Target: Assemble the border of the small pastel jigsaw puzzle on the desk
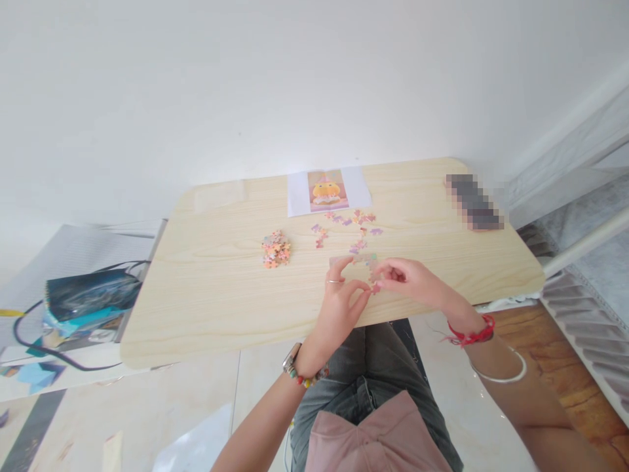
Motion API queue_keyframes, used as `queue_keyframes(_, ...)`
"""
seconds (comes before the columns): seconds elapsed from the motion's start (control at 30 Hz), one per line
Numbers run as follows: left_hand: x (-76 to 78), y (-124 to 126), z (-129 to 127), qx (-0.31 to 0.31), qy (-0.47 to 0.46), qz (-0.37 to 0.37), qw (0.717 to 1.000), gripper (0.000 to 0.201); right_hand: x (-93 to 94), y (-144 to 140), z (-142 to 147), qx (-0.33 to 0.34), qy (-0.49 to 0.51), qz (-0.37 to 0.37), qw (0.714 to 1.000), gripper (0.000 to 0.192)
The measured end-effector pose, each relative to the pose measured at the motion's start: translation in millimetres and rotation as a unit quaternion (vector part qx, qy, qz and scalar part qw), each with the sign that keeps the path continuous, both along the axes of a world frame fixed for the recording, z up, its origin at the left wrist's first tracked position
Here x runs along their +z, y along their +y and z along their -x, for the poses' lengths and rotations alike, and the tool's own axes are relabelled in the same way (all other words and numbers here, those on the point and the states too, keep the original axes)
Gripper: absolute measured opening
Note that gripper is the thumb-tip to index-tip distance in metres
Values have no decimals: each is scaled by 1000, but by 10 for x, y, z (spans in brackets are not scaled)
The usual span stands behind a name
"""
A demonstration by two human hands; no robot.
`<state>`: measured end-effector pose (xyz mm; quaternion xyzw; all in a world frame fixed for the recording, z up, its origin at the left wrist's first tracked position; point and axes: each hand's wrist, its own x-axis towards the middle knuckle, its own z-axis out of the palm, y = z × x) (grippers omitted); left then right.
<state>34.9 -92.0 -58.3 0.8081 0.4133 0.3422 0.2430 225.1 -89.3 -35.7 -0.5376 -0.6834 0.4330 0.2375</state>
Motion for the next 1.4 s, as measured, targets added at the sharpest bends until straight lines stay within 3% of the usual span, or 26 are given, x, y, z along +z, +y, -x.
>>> queue_keyframes(0.1, -22, -6, -27, 44, -27, 20, 998, 8, -66, -164, 39, -52, -40, -121, 991, 24)
queue_keyframes(0.23, -39, -12, -57, 60, -29, 28, 997, 8, -198, -286, 99, -55, -103, -254, 960, 16)
queue_keyframes(0.47, -54, -25, -85, 66, 13, 27, 997, 8, -325, -298, 95, -54, -160, -359, 918, 11)
queue_keyframes(0.6, -72, -44, -103, 83, 71, 12, 994, 10, -326, -307, 53, -33, -174, -340, 924, 10)
queue_keyframes(0.87, -58, -77, -137, 103, 165, -56, 979, 19, -279, -220, 10, -39, -148, -206, 967, 6)
queue_keyframes(1.07, -86, -53, -165, 100, 158, -74, 980, 13, -196, -149, 3, -24, -149, -158, 976, 6)
queue_keyframes(1.4, -105, -50, -139, 69, 145, -93, 983, 15, -165, -121, 2, -25, -163, -147, 975, 6)
